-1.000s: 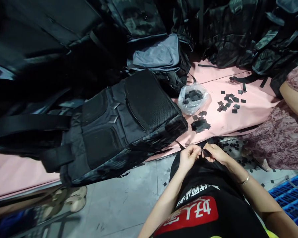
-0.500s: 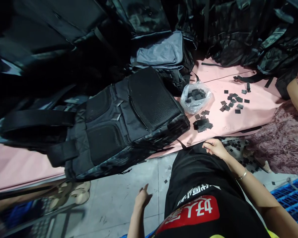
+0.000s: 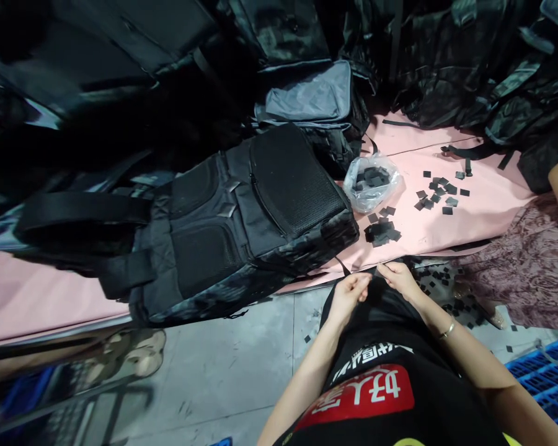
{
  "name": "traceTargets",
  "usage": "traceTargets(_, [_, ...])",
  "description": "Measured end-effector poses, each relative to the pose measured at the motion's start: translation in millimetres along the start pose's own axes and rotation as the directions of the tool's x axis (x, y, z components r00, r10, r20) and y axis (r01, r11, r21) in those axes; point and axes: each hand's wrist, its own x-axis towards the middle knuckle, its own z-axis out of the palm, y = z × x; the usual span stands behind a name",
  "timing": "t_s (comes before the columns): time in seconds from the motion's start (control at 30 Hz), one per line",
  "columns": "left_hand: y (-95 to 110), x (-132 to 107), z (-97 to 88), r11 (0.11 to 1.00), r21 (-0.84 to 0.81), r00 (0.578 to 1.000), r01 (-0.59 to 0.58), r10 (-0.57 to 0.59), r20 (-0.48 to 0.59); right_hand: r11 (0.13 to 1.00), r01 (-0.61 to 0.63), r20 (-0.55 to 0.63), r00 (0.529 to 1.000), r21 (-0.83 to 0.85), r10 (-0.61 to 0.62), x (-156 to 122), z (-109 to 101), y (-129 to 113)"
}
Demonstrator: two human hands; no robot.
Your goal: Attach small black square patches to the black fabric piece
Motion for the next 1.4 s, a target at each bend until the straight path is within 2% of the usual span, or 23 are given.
traceTargets(0.07, [6,11,20.5,0.999,-0.039,1.0,0.002,-0.002,0.022,1.0,0.01,-0.011,1.0,-0.025,-0.01,-3,-3,1])
traceTargets(0.17, [9,29,32.8,1.0,-0.015,1.0,-0.022,0.022,-0.006,0.999,0.007,0.001,1.0,0.04,-0.007,-5,-14,2])
traceTargets(0.3, [13,74,33.8,0.999,0.003,0.984,-0.055,0.054,-0.167,0.973,-0.027,0.019,1.0,0.23,0.024,-5,-32,1])
traceTargets(0.4, [17,111,31.5,0.998,0.04,0.971,-0.054,0.062,-0.233,0.951,-0.028,0.014,1.0,0.307,0.025,-4,-44,1])
traceTargets(0.5, [16,125,28.2,0.997,0.078,0.962,-0.022,0.042,-0.271,0.956,-0.003,-0.012,1.0,0.293,0.007,-3,-52,3])
traceTargets(0.57, [12,115,27.3,0.996,0.088,0.965,-0.008,0.031,-0.262,0.97,0.011,-0.062,0.998,0.242,0.004,-2,-55,6])
traceTargets(0.67, [7,83,30.7,0.996,0.087,0.983,0.0,0.016,-0.185,0.986,-0.007,-0.093,0.995,0.167,0.023,1,-52,9])
traceTargets(0.77, [5,50,38.4,1.0,0.015,0.997,-0.019,0.02,-0.074,0.992,-0.029,-0.121,0.992,0.12,0.043,4,-39,8])
traceTargets(0.87, [6,32,44.4,0.994,-0.089,0.998,-0.058,0.057,-0.018,0.998,-0.029,-0.127,0.991,0.047,0.035,5,-23,2])
traceTargets(1.03, [7,24,39.9,0.992,0.022,0.992,-0.127,0.128,-0.017,0.999,-0.048,-0.012,0.999,0.005,0.048,-3,-12,-10])
traceTargets(1.2, [11,19,33.4,0.988,0.085,0.99,-0.128,0.133,-0.055,0.999,0.021,0.248,0.969,-0.028,-0.013,-14,-21,-17])
traceTargets(1.27, [10,18,32.9,0.995,-0.005,0.992,-0.103,0.102,-0.074,0.998,0.052,0.289,0.957,-0.04,-0.039,-16,-23,-19])
traceTargets(1.4, [10,21,27.7,0.947,-0.319,0.986,-0.038,-0.017,-0.167,0.999,0.049,0.257,0.966,-0.014,-0.044,-15,-22,-17])
